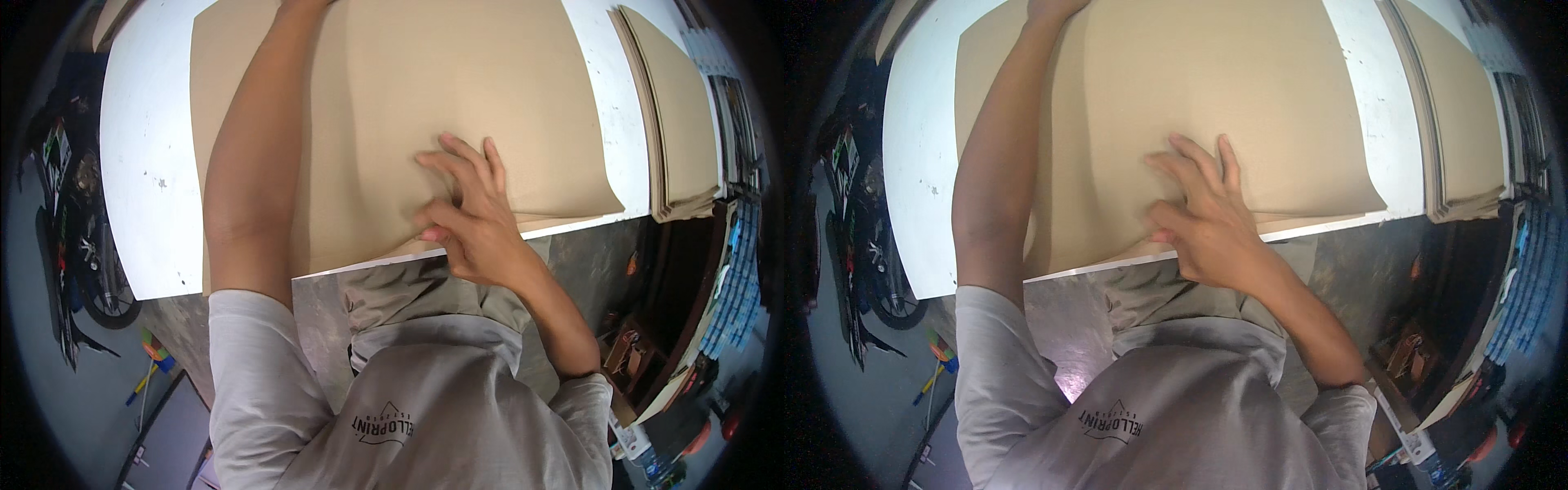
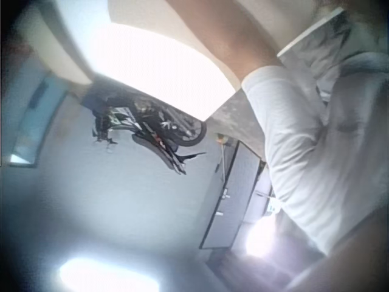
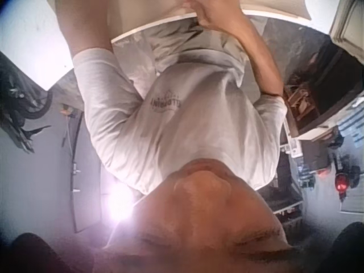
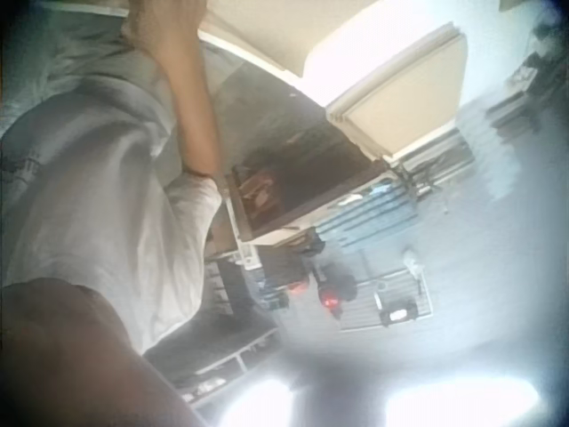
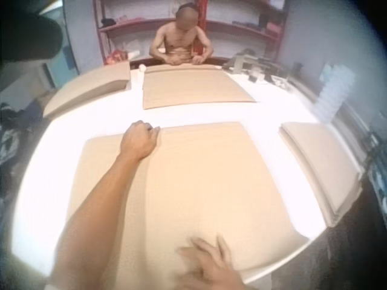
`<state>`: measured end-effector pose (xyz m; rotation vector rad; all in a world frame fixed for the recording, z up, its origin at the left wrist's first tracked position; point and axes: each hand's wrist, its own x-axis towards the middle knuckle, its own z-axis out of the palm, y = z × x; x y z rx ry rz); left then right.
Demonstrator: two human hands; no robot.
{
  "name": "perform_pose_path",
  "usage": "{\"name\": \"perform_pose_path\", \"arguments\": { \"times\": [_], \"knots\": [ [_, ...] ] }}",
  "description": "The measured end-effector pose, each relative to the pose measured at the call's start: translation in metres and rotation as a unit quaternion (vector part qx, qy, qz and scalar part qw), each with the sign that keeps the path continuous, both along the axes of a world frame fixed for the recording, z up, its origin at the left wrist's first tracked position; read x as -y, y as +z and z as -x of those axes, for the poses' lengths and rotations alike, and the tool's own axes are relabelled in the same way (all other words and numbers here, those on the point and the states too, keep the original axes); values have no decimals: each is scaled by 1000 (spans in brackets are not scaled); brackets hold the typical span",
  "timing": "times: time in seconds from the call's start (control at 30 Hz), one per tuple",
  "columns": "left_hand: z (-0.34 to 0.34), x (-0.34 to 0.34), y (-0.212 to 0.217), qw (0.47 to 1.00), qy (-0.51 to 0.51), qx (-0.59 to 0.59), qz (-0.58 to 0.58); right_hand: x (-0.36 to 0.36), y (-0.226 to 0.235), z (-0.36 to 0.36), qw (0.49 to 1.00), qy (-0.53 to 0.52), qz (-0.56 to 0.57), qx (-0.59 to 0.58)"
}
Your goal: The person folds large flat cardboard sheets in half on a white table, pressing the crease with both hands to flatten it. The folded pieces are stacked on the table as the process repeats.
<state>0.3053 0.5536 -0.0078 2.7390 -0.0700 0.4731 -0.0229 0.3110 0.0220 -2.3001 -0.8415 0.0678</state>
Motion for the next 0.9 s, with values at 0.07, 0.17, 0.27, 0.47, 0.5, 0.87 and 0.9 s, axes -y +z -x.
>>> {"name": "perform_pose_path", "arguments": {
  "times": [0.07, 0.17, 0.27, 0.47, 0.5, 0.87, 0.9],
  "knots": [
    [-1, -1, 1, 999, -5, 27, -25, -2, 1, -1, 1000, -3, 17, -18],
    [-4, 1, 0, 997, -8, -62, -45, -11, 4, 1, 995, 5, 97, 4],
    [20, 9, 9, 987, -66, -33, -145, -15, 3, 1, 988, 5, 155, 17],
    [227, 6, 84, 921, -350, -164, -49, -6, -9, 3, 993, 11, 86, 83],
    [269, 3, 93, 913, -359, -194, -11, -6, -11, 5, 995, 19, 77, 60],
    [382, 15, 45, 975, -216, -47, 17, 78, 10, 35, 990, -80, -5, 112],
    [385, 17, 43, 976, -212, -46, 23, 83, 6, 36, 988, -93, -31, 121]
  ]
}}
